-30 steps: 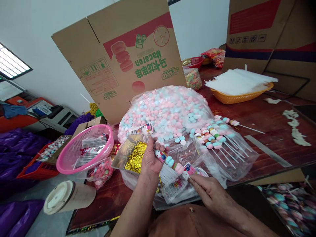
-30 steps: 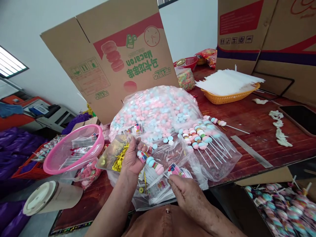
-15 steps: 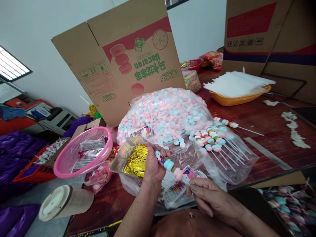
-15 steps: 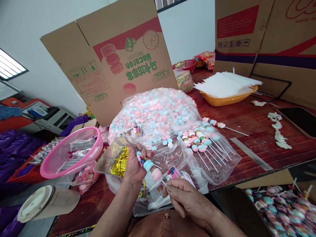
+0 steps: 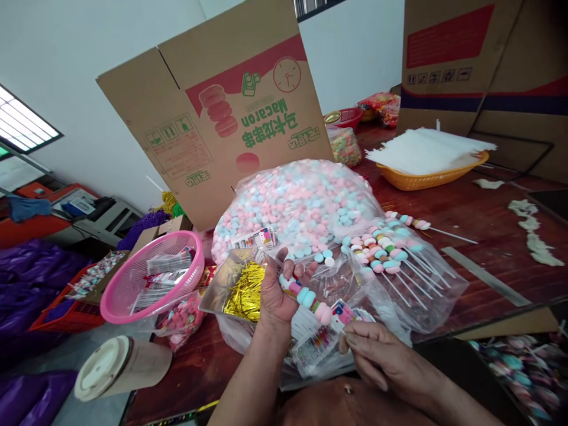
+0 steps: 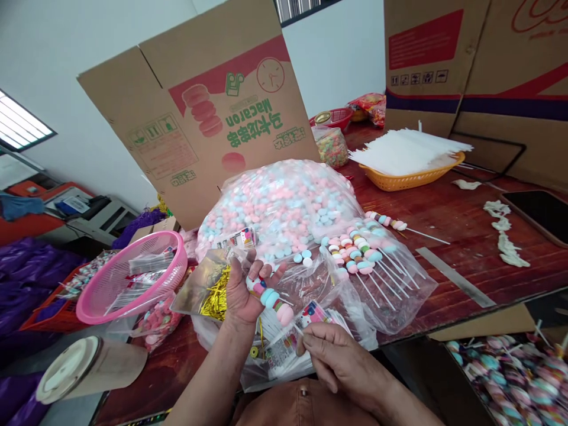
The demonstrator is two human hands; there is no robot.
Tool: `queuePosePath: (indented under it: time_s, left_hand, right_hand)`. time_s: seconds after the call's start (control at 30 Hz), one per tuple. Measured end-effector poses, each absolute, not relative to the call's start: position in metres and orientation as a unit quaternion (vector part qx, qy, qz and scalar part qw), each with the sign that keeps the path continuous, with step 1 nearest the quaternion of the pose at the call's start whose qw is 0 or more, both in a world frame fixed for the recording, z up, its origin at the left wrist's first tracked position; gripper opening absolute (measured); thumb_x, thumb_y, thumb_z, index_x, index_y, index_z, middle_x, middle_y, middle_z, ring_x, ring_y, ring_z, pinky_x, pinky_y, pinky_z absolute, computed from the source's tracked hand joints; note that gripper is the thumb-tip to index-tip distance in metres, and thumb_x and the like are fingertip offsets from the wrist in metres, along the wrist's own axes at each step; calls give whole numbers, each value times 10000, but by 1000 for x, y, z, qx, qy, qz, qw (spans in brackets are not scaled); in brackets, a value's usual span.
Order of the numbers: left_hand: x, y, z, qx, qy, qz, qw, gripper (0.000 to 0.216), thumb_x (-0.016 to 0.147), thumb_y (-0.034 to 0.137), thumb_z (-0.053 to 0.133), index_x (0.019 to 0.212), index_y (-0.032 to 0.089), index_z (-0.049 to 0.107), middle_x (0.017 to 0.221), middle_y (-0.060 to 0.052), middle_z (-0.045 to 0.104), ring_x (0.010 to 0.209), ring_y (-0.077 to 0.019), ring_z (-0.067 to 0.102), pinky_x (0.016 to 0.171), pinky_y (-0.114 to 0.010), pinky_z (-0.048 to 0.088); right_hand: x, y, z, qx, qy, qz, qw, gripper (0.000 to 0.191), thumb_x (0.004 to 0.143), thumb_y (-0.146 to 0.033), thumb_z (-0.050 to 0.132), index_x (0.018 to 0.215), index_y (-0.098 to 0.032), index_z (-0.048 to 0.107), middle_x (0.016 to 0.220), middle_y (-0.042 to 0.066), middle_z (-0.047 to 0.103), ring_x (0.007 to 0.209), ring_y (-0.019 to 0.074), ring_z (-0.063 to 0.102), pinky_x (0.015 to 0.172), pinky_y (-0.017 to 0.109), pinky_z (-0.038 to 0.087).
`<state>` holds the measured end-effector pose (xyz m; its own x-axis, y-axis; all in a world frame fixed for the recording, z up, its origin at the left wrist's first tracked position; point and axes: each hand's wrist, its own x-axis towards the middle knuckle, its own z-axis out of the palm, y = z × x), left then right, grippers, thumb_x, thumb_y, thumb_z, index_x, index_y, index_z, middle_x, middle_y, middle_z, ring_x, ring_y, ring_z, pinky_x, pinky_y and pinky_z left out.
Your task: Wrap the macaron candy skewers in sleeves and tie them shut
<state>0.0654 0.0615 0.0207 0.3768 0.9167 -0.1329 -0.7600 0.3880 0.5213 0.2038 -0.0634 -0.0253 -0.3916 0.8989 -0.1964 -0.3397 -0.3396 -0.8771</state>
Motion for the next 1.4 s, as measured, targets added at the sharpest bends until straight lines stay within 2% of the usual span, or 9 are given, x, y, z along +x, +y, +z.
queuePosePath:
  time_s: [0.13,0.23,0.5,0.67,0.87,0.97,1.23,1.3,1.4]
  left_hand:
    - [73,58,21,142,279,518,796,344,772,498,558,793,161,623,439,70,409,491,-92,481,797,-360,485]
    - [73,59,23,143,332,504,784,412,759,550,526,785,147,608,418,63,412,466,-99,478,725,-343,506]
    - [66,61,26,147,423,392,803,524,789,606,410,715,115,577,420,5,478,457,-146,535,603,-340,502]
    - [73,56,22,136,431,440,776,498,793,603,410,747,131,562,429,14,480,456,-143,535,601,-334,500]
    - [84,45,16,137,395,470,777,448,743,595,508,732,148,546,424,46,445,455,-113,512,593,-278,495]
    - [85,43,16,136,400,467,777,426,722,586,546,719,159,546,439,45,464,454,-114,517,602,-285,499]
    - [63,53,20,180,278,453,828,324,754,439,611,900,150,620,682,-29,641,637,-166,612,758,-397,488]
    - [62,54,21,163,287,451,829,270,781,412,588,874,161,623,579,5,597,588,-151,594,764,-402,485]
    - [67,52,25,112,368,421,822,299,809,431,542,760,141,600,511,2,561,564,-157,593,736,-408,494]
  right_hand:
    - [207,-62,-19,-522,-676,349,386,310,903,-270,326,659,-164,485,520,-9,502,469,93,404,479,233,253]
    - [208,-63,-20,-515,-782,55,347,248,809,-61,322,770,-140,554,528,17,549,466,125,441,500,278,238]
    - [221,-64,-32,-548,-783,-78,283,308,731,12,362,927,-100,571,546,26,584,483,155,516,534,300,264]
    - [220,-65,-39,-561,-783,-23,268,275,774,-17,351,910,-122,567,570,29,606,499,156,537,529,296,256]
    - [202,-61,-29,-536,-729,300,301,318,922,-263,270,720,-180,502,600,19,573,530,123,494,504,244,285]
    - [197,-55,-25,-530,-674,373,354,350,919,-349,285,664,-183,458,591,7,517,536,115,432,507,236,289]
    - [204,-53,-26,-388,-420,721,390,396,853,-543,348,774,-182,492,321,-112,267,298,66,150,378,209,156]
    - [207,-54,-27,-415,-424,702,395,398,853,-542,345,737,-186,480,329,-105,276,308,66,159,382,207,171]
    - [213,-55,-30,-537,-575,485,383,375,869,-464,351,664,-180,484,458,-28,442,429,92,338,455,224,232]
